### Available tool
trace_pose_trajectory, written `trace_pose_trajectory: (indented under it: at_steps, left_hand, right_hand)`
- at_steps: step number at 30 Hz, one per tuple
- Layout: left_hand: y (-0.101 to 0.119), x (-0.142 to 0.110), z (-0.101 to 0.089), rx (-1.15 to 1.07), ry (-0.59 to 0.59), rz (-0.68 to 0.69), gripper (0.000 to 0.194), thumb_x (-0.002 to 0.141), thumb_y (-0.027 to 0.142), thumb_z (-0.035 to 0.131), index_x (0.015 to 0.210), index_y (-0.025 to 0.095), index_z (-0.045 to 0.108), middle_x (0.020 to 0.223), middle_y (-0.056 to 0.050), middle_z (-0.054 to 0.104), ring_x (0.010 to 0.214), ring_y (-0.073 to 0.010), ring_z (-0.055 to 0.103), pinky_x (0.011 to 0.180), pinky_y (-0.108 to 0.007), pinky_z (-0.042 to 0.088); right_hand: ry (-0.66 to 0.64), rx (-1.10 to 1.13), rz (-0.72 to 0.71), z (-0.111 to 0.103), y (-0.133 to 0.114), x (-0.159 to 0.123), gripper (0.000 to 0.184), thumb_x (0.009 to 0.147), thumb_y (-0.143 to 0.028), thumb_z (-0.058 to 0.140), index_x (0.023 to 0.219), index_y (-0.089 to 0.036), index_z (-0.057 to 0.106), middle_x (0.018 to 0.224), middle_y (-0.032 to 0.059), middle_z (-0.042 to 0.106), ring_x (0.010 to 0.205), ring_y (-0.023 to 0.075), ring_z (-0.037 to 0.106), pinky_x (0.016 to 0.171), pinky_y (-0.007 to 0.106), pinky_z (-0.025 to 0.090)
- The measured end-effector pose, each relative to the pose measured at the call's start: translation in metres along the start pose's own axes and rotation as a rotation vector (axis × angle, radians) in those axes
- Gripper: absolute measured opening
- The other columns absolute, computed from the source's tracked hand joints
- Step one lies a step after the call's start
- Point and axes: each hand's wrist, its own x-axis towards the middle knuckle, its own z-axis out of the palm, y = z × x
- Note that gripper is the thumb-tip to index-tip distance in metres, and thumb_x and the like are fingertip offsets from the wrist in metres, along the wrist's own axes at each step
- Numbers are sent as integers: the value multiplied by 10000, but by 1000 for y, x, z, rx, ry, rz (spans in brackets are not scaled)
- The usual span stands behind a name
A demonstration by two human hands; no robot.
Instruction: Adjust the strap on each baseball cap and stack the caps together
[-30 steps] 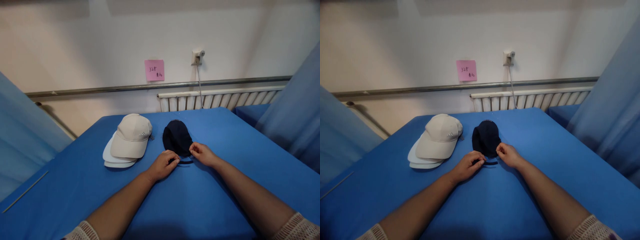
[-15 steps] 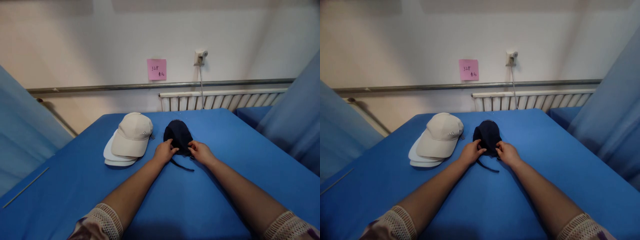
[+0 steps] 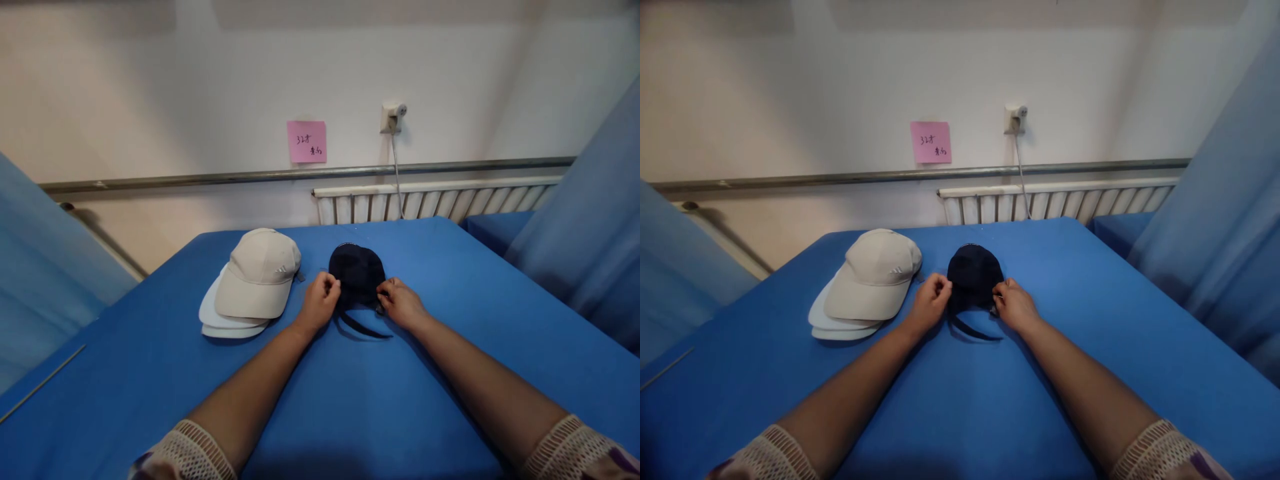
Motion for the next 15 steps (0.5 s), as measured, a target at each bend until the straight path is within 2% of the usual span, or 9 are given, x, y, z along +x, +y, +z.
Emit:
trace_pose_trajectory:
  at_steps: [2, 5, 8, 10, 13, 15]
  left_hand:
    - [-7, 2, -1, -191, 52, -110, 224, 878, 397, 467, 778, 198, 487, 589, 43, 525, 514, -112, 503, 514, -226, 400]
    - [-18, 4, 0, -247, 5, -194, 222, 835, 384, 513, 722, 195, 482, 522, 58, 491, 460, -107, 473, 473, -219, 376]
    - [-24, 6, 1, -206, -2, -178, 205, 795, 351, 562, 686, 189, 502, 535, 53, 502, 479, -107, 476, 487, -221, 375]
    - [-23, 5, -1, -145, 42, -146, 181, 794, 331, 568, 700, 183, 524, 590, 39, 534, 529, -112, 504, 527, -229, 402]
    - [-11, 0, -9, -31, 173, -64, 124, 823, 304, 554, 812, 181, 555, 725, 12, 596, 624, -119, 554, 615, -244, 446]
    - [2, -9, -14, 30, 187, 11, 113, 854, 294, 534, 879, 188, 564, 772, 3, 615, 653, -122, 566, 647, -250, 455]
  right_hand:
    - [-26, 22, -12, -1, 1, 0, 194, 881, -224, 527, 1040, -233, 638, 1013, 49, 596, 825, 151, 587, 727, 268, 420]
    - [-76, 92, -41, -3, 1, -1, 191, 863, -192, 541, 1030, -217, 631, 970, 37, 606, 790, 143, 583, 730, 269, 431]
    - [-142, 185, -125, -7, -1, -4, 203, 814, -128, 573, 992, -210, 628, 929, 19, 602, 735, 123, 570, 703, 256, 441]
    - [-183, 227, -181, -11, -3, -7, 241, 790, -93, 574, 993, -213, 625, 920, 12, 594, 708, 113, 562, 687, 248, 450]
    - [-228, 269, -235, -15, -4, -12, 278, 776, -68, 566, 1004, -219, 618, 937, 16, 589, 736, 119, 572, 701, 250, 468]
    - [-246, 273, -259, -18, -5, -13, 302, 768, -50, 555, 1010, -220, 614, 959, 23, 590, 776, 127, 582, 733, 259, 477]
